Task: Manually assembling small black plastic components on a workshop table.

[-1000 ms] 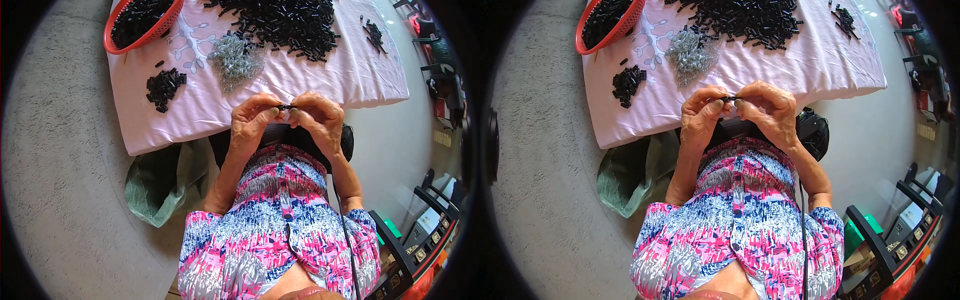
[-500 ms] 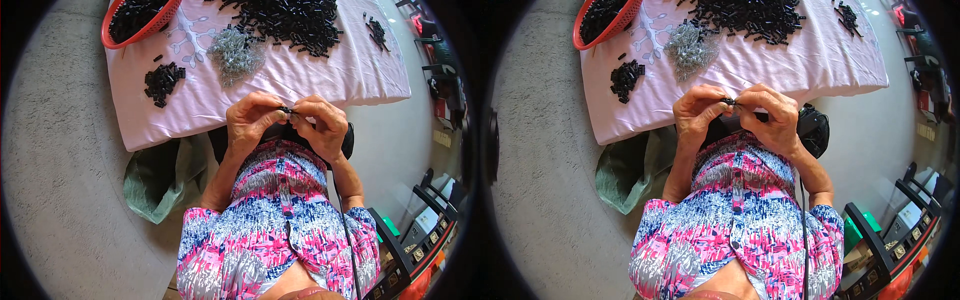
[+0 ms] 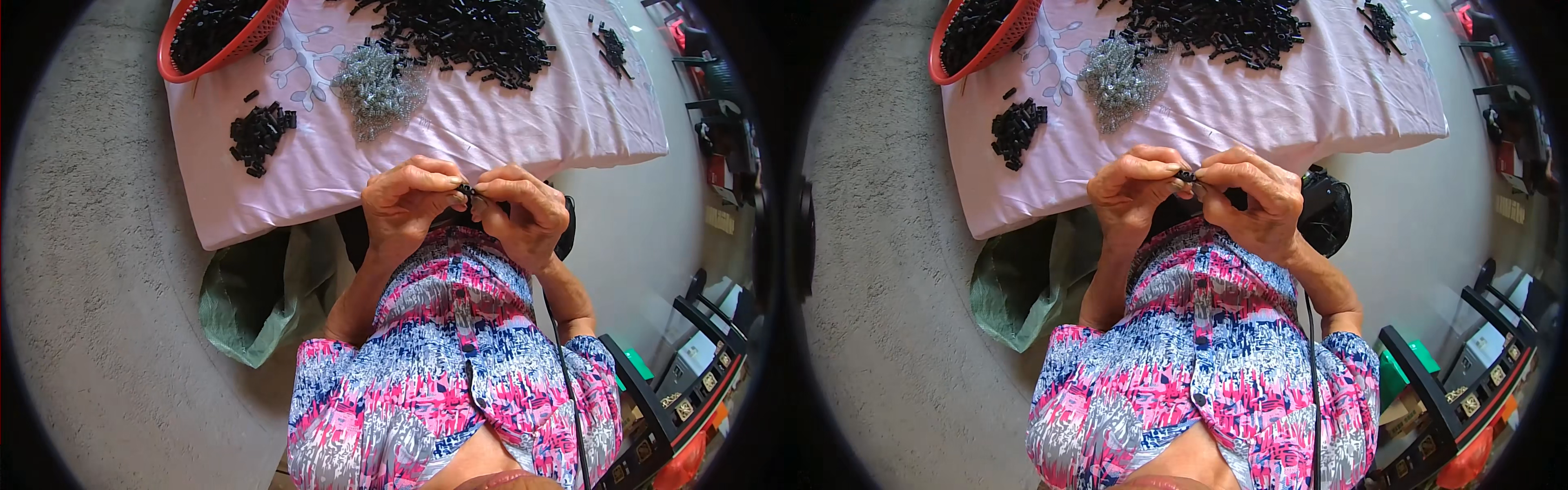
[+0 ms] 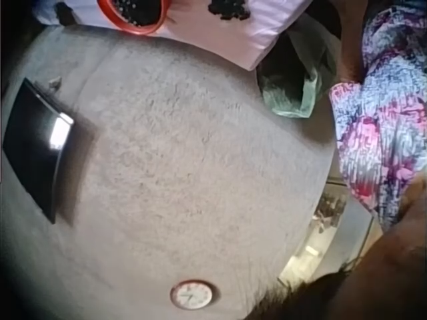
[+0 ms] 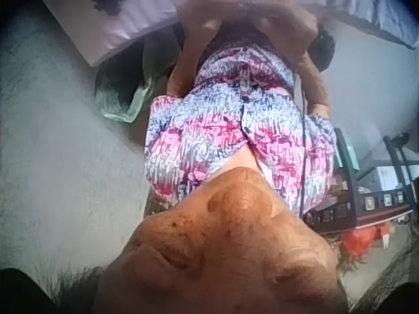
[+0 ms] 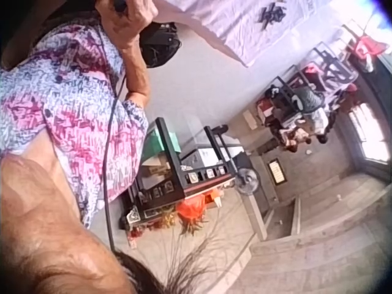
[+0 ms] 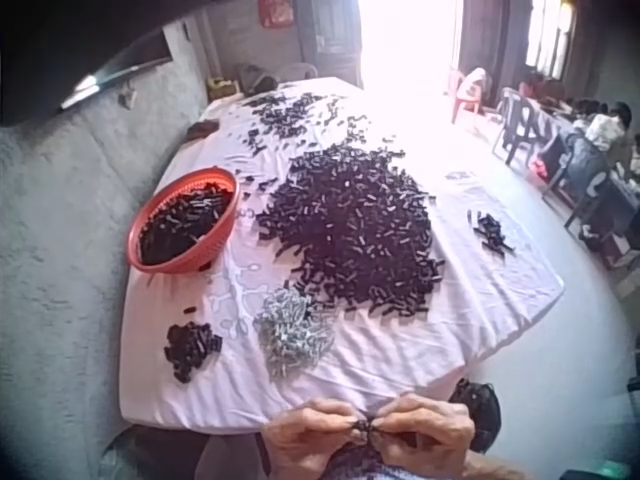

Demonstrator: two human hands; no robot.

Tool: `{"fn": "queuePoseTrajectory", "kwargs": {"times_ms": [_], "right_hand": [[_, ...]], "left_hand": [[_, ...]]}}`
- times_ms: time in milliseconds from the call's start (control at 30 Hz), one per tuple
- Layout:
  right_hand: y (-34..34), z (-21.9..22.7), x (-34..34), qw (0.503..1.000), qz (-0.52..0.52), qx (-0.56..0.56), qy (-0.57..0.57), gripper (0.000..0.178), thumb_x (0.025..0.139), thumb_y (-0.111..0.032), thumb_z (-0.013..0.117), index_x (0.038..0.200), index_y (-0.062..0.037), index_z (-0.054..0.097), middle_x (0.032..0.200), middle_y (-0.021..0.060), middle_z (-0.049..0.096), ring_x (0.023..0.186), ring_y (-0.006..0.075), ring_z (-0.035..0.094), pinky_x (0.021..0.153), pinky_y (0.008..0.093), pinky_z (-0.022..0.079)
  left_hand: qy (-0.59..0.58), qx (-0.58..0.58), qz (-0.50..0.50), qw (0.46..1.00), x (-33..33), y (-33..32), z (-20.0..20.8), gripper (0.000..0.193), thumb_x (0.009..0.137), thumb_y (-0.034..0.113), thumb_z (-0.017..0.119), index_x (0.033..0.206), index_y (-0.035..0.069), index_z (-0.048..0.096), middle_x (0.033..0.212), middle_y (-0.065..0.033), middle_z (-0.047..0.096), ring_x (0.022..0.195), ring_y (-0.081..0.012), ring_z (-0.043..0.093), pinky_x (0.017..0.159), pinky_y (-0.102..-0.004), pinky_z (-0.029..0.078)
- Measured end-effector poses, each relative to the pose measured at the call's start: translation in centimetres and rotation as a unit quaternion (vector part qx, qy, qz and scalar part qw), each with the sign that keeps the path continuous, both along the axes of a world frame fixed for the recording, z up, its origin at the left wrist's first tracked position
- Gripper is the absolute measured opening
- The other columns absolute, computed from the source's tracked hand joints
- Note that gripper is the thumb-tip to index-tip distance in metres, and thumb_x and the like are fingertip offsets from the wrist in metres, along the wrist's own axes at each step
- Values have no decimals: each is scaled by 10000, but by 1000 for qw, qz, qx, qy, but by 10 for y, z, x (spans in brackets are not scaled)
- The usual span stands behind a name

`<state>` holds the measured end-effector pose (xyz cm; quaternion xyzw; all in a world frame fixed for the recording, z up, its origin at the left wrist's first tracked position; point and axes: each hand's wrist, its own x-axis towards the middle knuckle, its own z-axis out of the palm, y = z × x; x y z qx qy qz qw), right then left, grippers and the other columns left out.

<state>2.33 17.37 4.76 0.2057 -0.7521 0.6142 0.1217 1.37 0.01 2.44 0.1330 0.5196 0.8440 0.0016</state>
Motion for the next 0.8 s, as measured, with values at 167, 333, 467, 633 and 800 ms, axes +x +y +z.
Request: {"fn": "queuePoseTrajectory", "kwargs": {"times_ms": [167,333,467,633,800], "right_hand": [[2,3,-2,999,15,33,18,244,697,188,649,913,75,650,862,162,665,647,151,642,561,248,515],[1,-1,2,999,20,-33,-38,222,735,164,672,939,78,655,881,175,673,663,160,659,573,244,527],[3,-2,1,1000,24,-4,-10,213,750,130,709,951,82,656,891,183,679,677,166,667,578,242,530],[2,-5,1,997,1,55,59,214,721,44,776,910,36,677,817,137,694,715,233,696,613,300,545],[3,-5,5,995,-1,74,71,303,680,-9,816,945,18,671,817,112,676,685,238,673,600,314,539]], "left_hand": [[78,-85,10,993,-2,-4,-1,197,771,-182,664,919,-51,666,955,-156,675,810,-162,668,699,-268,578],[24,-16,-18,999,-4,-2,-4,199,778,-156,682,943,-45,673,961,-146,672,821,-159,661,713,-256,566],[-71,127,-75,986,-1,3,-15,227,825,-125,654,1034,-38,676,982,-120,667,887,-156,647,766,-254,548],[-180,186,-144,955,5,1,-23,252,870,-8,668,1121,-18,659,1050,-128,635,990,-184,617,864,-287,513],[-196,218,-215,932,2,-3,-26,324,854,3,685,1170,-19,617,1044,-129,641,993,-186,622,862,-279,509]]}}
